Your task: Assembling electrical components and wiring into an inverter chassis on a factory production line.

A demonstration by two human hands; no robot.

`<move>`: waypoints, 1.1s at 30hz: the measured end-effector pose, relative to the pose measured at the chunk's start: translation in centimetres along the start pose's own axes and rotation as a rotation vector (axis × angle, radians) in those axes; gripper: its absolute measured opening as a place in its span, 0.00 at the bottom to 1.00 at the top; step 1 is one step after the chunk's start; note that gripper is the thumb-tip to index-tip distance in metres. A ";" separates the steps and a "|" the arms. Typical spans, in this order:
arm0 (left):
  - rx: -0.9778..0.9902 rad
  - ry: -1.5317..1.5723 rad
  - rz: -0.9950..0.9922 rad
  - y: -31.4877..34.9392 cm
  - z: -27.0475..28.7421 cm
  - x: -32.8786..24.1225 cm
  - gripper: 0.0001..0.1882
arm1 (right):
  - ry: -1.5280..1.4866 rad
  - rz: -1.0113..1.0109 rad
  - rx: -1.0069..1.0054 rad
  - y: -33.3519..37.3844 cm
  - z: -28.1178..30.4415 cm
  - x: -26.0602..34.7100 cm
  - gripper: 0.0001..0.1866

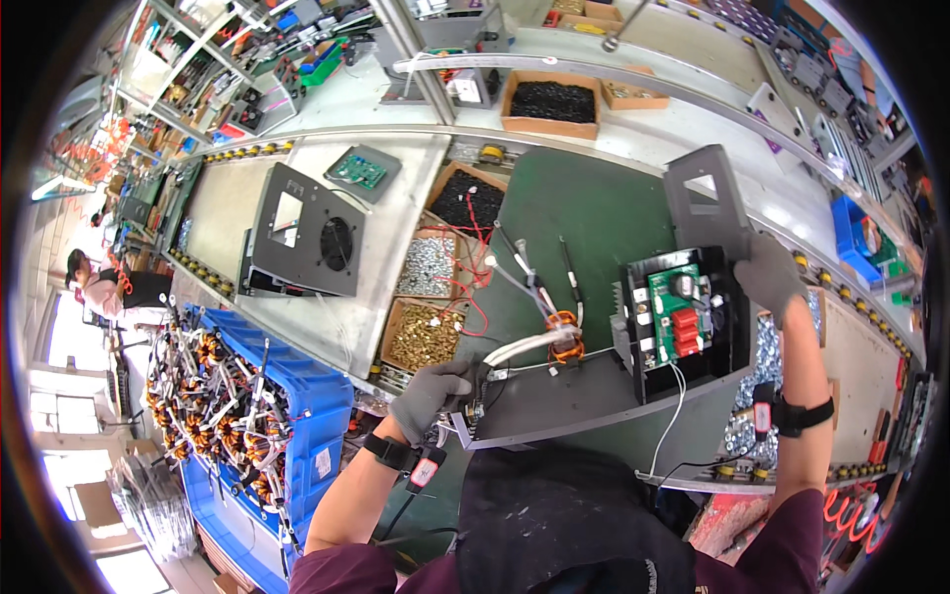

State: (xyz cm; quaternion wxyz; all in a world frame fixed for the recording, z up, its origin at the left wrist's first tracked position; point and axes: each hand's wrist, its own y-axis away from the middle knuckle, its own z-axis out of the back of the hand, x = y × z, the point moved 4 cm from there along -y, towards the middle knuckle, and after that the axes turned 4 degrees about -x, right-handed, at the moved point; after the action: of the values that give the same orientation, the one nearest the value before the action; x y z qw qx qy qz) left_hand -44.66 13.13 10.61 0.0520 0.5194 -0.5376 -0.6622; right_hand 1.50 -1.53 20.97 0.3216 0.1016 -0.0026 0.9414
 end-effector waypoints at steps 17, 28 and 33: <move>0.145 -0.291 -0.072 -4.6 7.0 -3.6 0.12 | -0.078 -0.042 -0.135 -3.9 -6.4 3.2 0.19; -0.699 -1.471 -0.078 -25.2 14.1 -4.0 0.19 | -0.497 -0.178 -0.381 10.0 -3.8 -2.1 0.21; -0.526 -1.628 -0.207 -26.8 15.0 -3.2 0.20 | -0.567 -0.376 -0.494 22.4 -5.5 1.0 0.17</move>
State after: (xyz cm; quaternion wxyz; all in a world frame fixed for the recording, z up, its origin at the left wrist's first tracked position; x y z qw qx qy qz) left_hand -41.24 36.19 -9.60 -0.2917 -0.0998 -0.1867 -0.9328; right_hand -13.90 -18.32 17.15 0.4890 0.2751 -0.2981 0.7722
